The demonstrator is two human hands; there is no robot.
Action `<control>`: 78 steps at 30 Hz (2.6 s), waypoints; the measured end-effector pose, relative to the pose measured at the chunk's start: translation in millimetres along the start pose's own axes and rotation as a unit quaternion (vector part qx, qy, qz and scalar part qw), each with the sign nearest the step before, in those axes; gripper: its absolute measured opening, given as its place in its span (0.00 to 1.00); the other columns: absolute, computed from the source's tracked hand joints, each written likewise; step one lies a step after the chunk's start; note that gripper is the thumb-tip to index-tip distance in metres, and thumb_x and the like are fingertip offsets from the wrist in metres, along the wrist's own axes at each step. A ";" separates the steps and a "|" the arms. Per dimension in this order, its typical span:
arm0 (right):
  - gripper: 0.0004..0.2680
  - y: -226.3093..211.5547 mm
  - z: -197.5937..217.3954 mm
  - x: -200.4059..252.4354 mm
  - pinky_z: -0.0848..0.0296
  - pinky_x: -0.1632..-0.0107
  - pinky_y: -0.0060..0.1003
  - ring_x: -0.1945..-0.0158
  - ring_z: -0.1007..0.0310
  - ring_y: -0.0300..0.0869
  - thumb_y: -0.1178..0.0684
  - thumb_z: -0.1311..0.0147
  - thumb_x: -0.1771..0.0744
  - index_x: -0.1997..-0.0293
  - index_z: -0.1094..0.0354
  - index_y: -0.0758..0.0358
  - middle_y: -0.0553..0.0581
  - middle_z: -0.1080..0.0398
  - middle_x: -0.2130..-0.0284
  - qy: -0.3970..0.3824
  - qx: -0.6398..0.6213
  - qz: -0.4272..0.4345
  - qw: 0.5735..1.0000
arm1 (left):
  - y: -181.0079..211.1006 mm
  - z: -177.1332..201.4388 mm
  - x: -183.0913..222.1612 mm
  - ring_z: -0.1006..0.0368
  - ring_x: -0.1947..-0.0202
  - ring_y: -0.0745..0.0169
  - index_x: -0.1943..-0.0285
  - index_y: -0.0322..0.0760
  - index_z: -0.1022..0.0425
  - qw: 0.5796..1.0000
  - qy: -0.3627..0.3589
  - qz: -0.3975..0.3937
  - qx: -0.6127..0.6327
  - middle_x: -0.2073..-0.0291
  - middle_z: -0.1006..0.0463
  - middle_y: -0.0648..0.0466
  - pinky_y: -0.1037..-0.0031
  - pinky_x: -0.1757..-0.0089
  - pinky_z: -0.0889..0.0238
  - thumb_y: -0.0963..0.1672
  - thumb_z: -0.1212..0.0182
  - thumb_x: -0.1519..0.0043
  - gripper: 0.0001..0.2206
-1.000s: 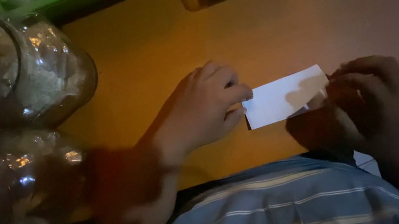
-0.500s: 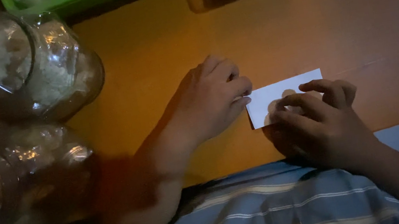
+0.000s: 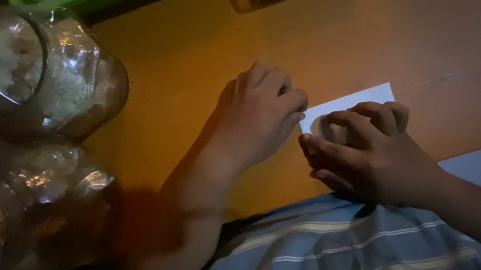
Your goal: Folding small white tissues or paper sheets into smaller rectangles and organizing them into plastic containers.
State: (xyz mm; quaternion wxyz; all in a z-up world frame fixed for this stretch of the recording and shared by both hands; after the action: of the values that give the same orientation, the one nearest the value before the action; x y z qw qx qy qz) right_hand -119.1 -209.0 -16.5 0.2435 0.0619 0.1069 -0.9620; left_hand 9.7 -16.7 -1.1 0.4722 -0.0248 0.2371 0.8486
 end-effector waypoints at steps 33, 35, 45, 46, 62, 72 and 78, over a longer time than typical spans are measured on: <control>0.28 -10.9 7.1 8.6 0.42 0.39 0.55 0.39 0.41 0.60 0.22 0.48 0.37 0.29 0.40 0.31 0.66 0.45 0.28 0.009 0.015 0.006 1.000 | -13.5 -9.4 -0.5 0.53 0.24 0.50 0.28 0.46 0.37 0.989 -0.071 0.126 -0.045 0.24 0.43 0.54 0.52 0.34 0.59 0.55 0.36 0.40 0.32; 0.29 -10.0 6.4 9.0 0.44 0.39 0.54 0.38 0.43 0.60 0.22 0.48 0.37 0.28 0.41 0.31 0.65 0.47 0.27 -0.004 0.014 0.000 1.000 | -11.9 -8.7 -0.1 0.62 0.22 0.51 0.22 0.49 0.45 0.983 -0.126 0.116 -0.065 0.21 0.51 0.54 0.51 0.31 0.70 0.67 0.34 0.49 0.49; 0.27 -11.8 6.9 9.0 0.42 0.39 0.59 0.36 0.43 0.63 0.24 0.46 0.37 0.30 0.40 0.30 0.67 0.47 0.27 -0.015 -0.015 -0.014 1.000 | -14.8 -9.3 -1.4 0.55 0.24 0.46 0.25 0.43 0.39 0.986 -0.078 0.136 -0.059 0.24 0.44 0.51 0.52 0.33 0.61 0.59 0.35 0.41 0.38; 0.27 -12.4 7.4 8.5 0.43 0.39 0.58 0.37 0.42 0.62 0.23 0.47 0.37 0.30 0.39 0.30 0.67 0.46 0.28 -0.015 -0.006 -0.014 1.000 | -15.3 -10.9 -1.2 0.54 0.24 0.46 0.25 0.44 0.39 0.985 -0.073 0.143 -0.063 0.24 0.44 0.50 0.51 0.32 0.61 0.59 0.34 0.42 0.39; 0.32 -8.9 0.0 1.9 0.45 0.35 0.62 0.34 0.48 0.64 0.21 0.54 0.36 0.23 0.49 0.35 0.66 0.55 0.24 -0.023 -0.007 -0.042 0.999 | -10.9 -5.2 -0.2 0.54 0.25 0.43 0.24 0.41 0.41 0.984 -0.086 0.140 -0.065 0.24 0.45 0.47 0.50 0.32 0.64 0.58 0.35 0.40 0.38; 0.21 -9.7 13.2 -1.8 0.36 0.42 0.53 0.42 0.30 0.58 0.36 0.43 0.33 0.41 0.31 0.62 0.61 0.27 0.44 0.073 -0.117 0.083 0.987 | -14.9 -10.5 0.8 0.52 0.25 0.44 0.24 0.44 0.40 0.985 -0.068 0.139 -0.073 0.24 0.45 0.48 0.51 0.32 0.62 0.60 0.34 0.42 0.40; 0.25 -7.9 12.2 -8.7 0.50 0.33 0.61 0.28 0.42 0.52 0.33 0.44 0.35 0.41 0.34 0.64 0.59 0.32 0.36 -0.041 -0.110 0.028 0.993 | -17.4 -11.5 2.5 0.49 0.27 0.41 0.26 0.42 0.39 0.988 -0.056 0.119 -0.076 0.26 0.42 0.46 0.48 0.33 0.58 0.58 0.33 0.41 0.37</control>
State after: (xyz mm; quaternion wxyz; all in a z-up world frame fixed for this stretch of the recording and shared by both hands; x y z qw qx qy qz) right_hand -116.1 -201.2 -1.7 0.2795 -0.0017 0.1999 -0.9391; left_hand 20.4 -12.0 -18.5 0.3776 0.0154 0.1462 0.9142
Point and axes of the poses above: each hand's wrist, its own x-axis away from the middle knuckle, its own z-axis out of the back of the hand, y = z × x, the point moved 2 cm from there along -x, towards the middle knuckle
